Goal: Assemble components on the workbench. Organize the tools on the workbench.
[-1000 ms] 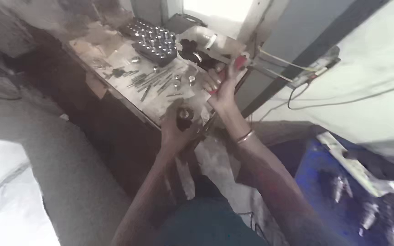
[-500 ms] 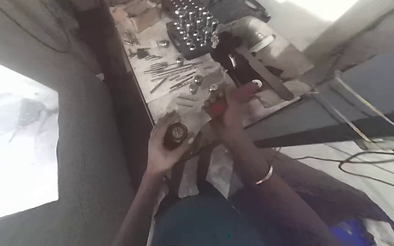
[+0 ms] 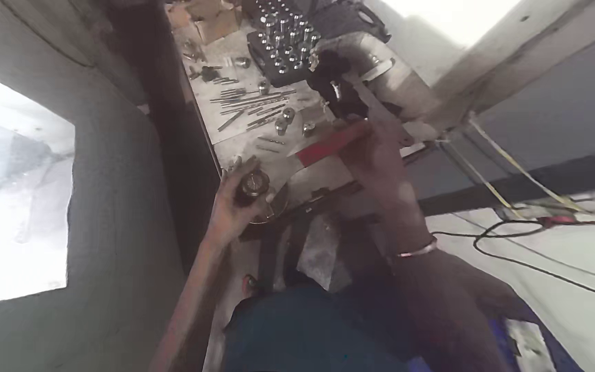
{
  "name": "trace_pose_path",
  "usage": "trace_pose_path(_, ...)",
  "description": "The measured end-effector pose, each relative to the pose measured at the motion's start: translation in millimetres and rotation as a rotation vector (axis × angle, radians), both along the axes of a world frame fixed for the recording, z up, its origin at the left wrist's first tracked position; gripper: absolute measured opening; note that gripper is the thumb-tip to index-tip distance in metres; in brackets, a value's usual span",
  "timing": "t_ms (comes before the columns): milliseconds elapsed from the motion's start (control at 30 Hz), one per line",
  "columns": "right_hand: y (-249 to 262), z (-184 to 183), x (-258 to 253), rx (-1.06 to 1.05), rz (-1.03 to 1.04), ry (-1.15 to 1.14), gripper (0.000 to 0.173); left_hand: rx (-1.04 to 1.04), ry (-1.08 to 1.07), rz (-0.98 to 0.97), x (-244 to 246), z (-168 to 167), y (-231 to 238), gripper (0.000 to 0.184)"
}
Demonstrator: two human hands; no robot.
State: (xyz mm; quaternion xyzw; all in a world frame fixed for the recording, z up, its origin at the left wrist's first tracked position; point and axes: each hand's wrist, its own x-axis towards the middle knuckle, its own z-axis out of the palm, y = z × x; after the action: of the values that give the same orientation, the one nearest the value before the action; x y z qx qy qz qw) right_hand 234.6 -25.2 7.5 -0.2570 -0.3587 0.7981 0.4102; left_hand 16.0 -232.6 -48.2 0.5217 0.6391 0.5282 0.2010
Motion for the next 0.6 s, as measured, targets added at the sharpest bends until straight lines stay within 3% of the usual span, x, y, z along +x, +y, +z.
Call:
trace_pose_path(167, -27.7, -13.1, -9.7, -0.035, -0.148, 0.071, 0.038, -0.068, -0.006, -0.06, -8.8, 4.6, 1.6, 0.073)
trace_pose_path(367, -156.8, -32.1, 41.2, 0.011, -0.438, 0.218, 0.04, -0.058, 0.023, -0.551, -47.8, 14.9, 23.7, 0.064)
trace_pose_path(500, -147.8, -26.2, 77.4, 0.029, -0.285, 0.02, 0.042, -0.149, -0.026, -0.619, -56.9, 18.6, 30.1, 0.065)
trace_pose_path(600, -113.4, 3.4, 113.5, 0.261, -0.001, -0.468, 0.037, -0.088, -0.072, -0.658, -55.4, 14.1, 31.0, 0.062)
